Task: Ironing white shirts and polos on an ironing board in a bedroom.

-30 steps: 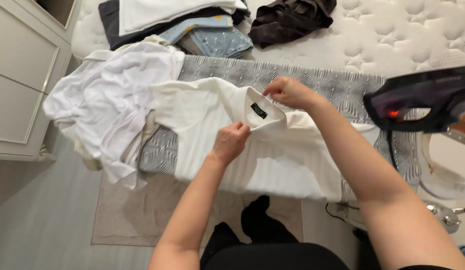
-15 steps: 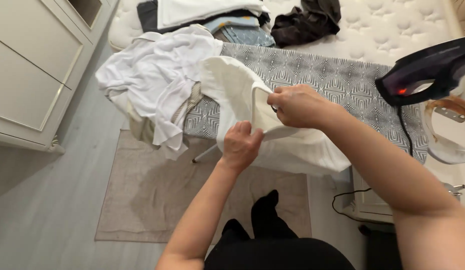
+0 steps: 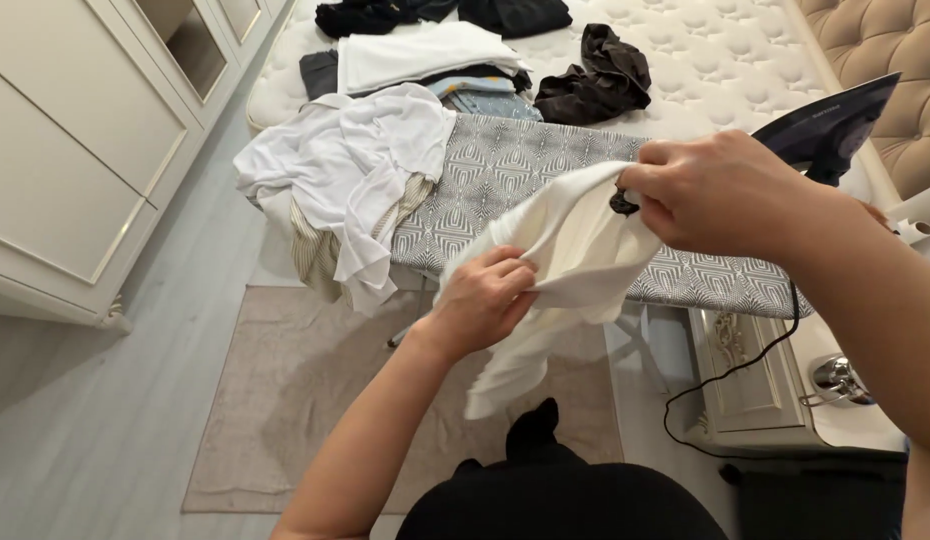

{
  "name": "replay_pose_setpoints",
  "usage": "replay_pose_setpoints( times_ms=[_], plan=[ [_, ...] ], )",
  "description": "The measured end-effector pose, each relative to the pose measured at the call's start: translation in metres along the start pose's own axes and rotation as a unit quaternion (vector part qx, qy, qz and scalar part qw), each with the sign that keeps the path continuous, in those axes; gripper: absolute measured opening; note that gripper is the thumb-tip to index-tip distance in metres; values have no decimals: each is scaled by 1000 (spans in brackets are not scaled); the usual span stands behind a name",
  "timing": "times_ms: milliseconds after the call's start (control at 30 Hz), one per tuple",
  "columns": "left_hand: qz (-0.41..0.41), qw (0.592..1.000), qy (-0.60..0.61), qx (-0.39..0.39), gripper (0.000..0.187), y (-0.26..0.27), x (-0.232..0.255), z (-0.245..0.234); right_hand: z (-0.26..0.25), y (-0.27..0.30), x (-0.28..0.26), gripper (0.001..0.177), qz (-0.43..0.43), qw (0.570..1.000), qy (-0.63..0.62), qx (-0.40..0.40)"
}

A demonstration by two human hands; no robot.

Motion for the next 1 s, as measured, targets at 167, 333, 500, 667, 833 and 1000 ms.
replay_pose_setpoints(
  times_ms=[167,333,500,667,833,1000],
  plan=[
    [-25,1000,-1,-17,15,0,-3,-43,59,18,30,23,4,989,-103,-107],
    [-76,994,61,-52,18,10,-4,-57,75,33,5,28,-20,979,-201,-27],
    [-221,961,154,-64,19,16,2,-43,126,56,8,22,-25,907,-419,39],
    [-251,951,170,-53,22,18,-2,-28,161,73,17,23,18,796,-605,-6],
    [-186,970,141,-65,39,18,-14,-4,152,73,12,22,8,855,-516,50],
    [-209,963,132,-111,24,24,-24,15,154,79,10,24,31,891,-446,81]
  ],
)
Point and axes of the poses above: each hand's wrist, its own y-axis away from the middle knuckle, its own z-axis out of the palm, x = y × z, the point moved 2 cm from there along -y, towards the middle knuckle
